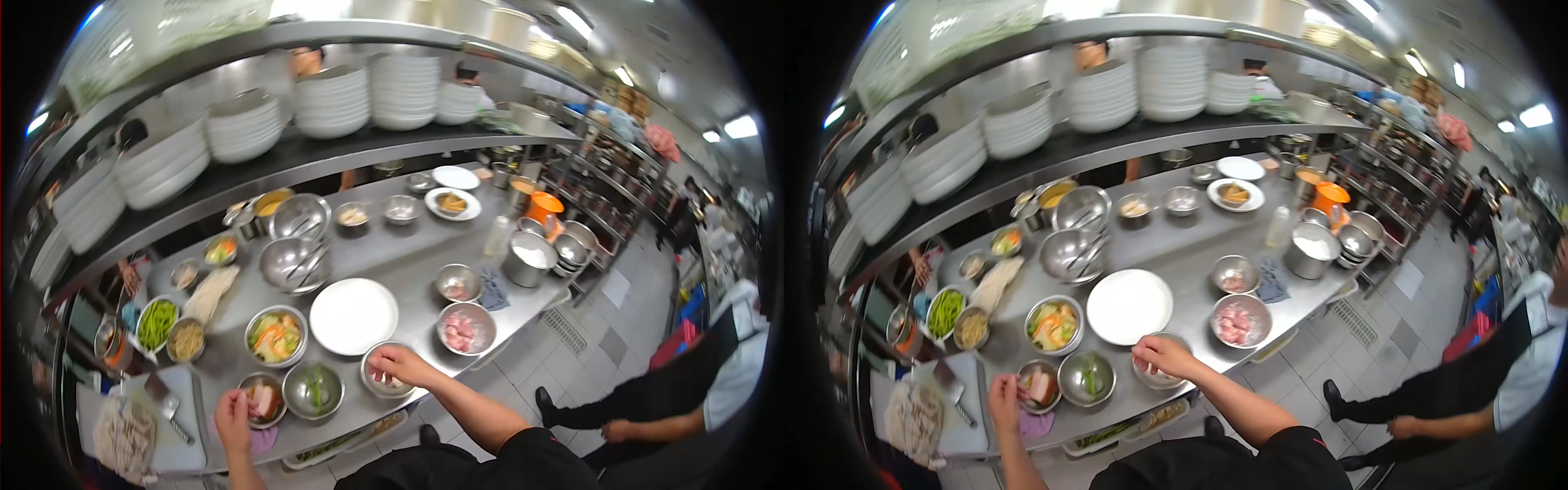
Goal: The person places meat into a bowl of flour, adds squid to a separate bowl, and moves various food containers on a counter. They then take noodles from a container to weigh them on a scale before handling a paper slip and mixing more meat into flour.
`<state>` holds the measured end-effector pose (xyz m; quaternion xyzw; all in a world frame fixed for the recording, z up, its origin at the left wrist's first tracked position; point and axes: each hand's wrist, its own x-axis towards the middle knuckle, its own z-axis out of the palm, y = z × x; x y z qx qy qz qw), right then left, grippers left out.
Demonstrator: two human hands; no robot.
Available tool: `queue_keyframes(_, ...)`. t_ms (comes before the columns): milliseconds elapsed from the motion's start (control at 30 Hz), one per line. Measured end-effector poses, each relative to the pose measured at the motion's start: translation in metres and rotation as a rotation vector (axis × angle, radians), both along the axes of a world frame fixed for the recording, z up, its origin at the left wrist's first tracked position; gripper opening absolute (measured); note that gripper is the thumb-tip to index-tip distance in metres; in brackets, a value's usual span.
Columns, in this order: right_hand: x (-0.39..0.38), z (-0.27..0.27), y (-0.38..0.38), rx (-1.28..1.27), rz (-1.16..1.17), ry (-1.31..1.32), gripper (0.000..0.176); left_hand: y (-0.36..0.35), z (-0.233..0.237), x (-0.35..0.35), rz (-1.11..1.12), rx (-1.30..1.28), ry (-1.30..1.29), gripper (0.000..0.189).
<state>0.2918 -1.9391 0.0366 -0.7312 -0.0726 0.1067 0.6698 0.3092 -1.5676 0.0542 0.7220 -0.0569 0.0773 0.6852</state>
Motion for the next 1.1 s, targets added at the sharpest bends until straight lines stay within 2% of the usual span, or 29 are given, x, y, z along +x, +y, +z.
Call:
queue_keyframes(67,-0.028,0.003,-0.034,0.046,-0.126,-0.082,0.020,-0.058,0.067,0.014,-0.116,-0.006,-0.081,0.010)
queue_keyframes(100,-0.032,-0.013,-0.062,0.018,-0.109,-0.109,0.031,-0.086,0.095,0.023,-0.188,0.041,-0.192,0.010)
queue_keyframes(133,-0.042,-0.005,-0.083,0.031,-0.162,-0.039,0.029,-0.115,0.122,0.031,-0.253,0.086,-0.303,0.010)
queue_keyframes(233,-0.068,-0.002,-0.157,0.034,-0.361,-0.068,0.024,-0.216,0.214,0.055,-0.374,0.240,-0.837,0.006)
queue_keyframes(267,-0.080,0.003,-0.182,0.034,-0.441,-0.075,0.023,-0.254,0.252,0.052,-0.420,0.250,-0.943,0.007)
queue_keyframes(300,-0.090,-0.003,-0.208,0.075,-0.535,-0.075,0.021,-0.297,0.278,0.057,-0.399,0.146,-0.991,0.009)
queue_keyframes(367,-0.112,-0.004,-0.256,0.127,-0.603,-0.072,0.021,-0.370,0.337,0.060,-0.287,0.312,-1.113,0.017)
queue_keyframes(400,-0.119,-0.008,-0.281,0.183,-0.668,-0.061,0.021,-0.410,0.364,0.062,-0.240,0.336,-1.292,0.023)
queue_keyframes(467,-0.123,-0.045,-0.333,0.199,-0.712,-0.052,0.020,-0.487,0.410,0.084,-0.052,0.437,-1.473,0.029)
queue_keyframes(533,-0.116,-0.092,-0.375,0.167,-0.785,-0.005,0.020,-0.552,0.451,0.104,0.069,0.615,-1.529,0.033)
queue_keyframes(600,-0.107,-0.115,-0.395,0.168,-0.780,0.046,0.019,-0.603,0.484,0.132,0.114,0.765,-1.563,0.050)
queue_keyframes(667,-0.092,-0.143,-0.406,0.173,-0.722,0.054,0.017,-0.648,0.495,0.113,0.240,0.768,-1.358,0.040)
queue_keyframes(700,-0.084,-0.154,-0.408,0.126,-0.717,0.012,0.018,-0.672,0.513,0.160,0.187,0.639,-1.597,0.036)
queue_keyframes(733,-0.078,-0.165,-0.410,0.079,-0.717,-0.030,0.018,-0.686,0.528,0.183,0.229,0.734,-1.736,0.036)
queue_keyframes(767,-0.075,-0.173,-0.412,-0.059,-0.746,-0.076,0.019,-0.696,0.534,0.187,0.132,0.744,-1.727,0.038)
queue_keyframes(800,-0.071,-0.179,-0.415,-0.198,-0.774,-0.119,0.019,-0.709,0.549,0.228,0.170,0.688,-1.884,0.033)
queue_keyframes(867,-0.068,-0.178,-0.417,-0.121,-0.843,-0.100,0.019,-0.726,0.591,0.278,0.193,0.953,-1.792,0.041)
queue_keyframes(900,-0.067,-0.177,-0.418,-0.084,-0.824,-0.068,0.019,-0.734,0.586,0.263,0.197,0.997,-1.625,0.033)
queue_keyframes(933,-0.068,-0.178,-0.417,-0.050,-0.799,-0.032,0.019,-0.740,0.592,0.268,0.182,1.004,-1.624,0.033)
queue_keyframes(1000,-0.069,-0.179,-0.419,-0.082,-0.784,-0.046,0.019,-0.737,0.606,0.275,0.088,1.216,-1.312,0.030)
queue_keyframes(1033,-0.069,-0.180,-0.418,-0.073,-0.786,-0.057,0.019,-0.741,0.604,0.259,0.142,1.245,-1.182,0.026)
queue_keyframes(1100,-0.068,-0.182,-0.418,-0.101,-0.795,-0.100,0.019,-0.743,0.603,0.242,0.131,1.232,-1.095,0.019)
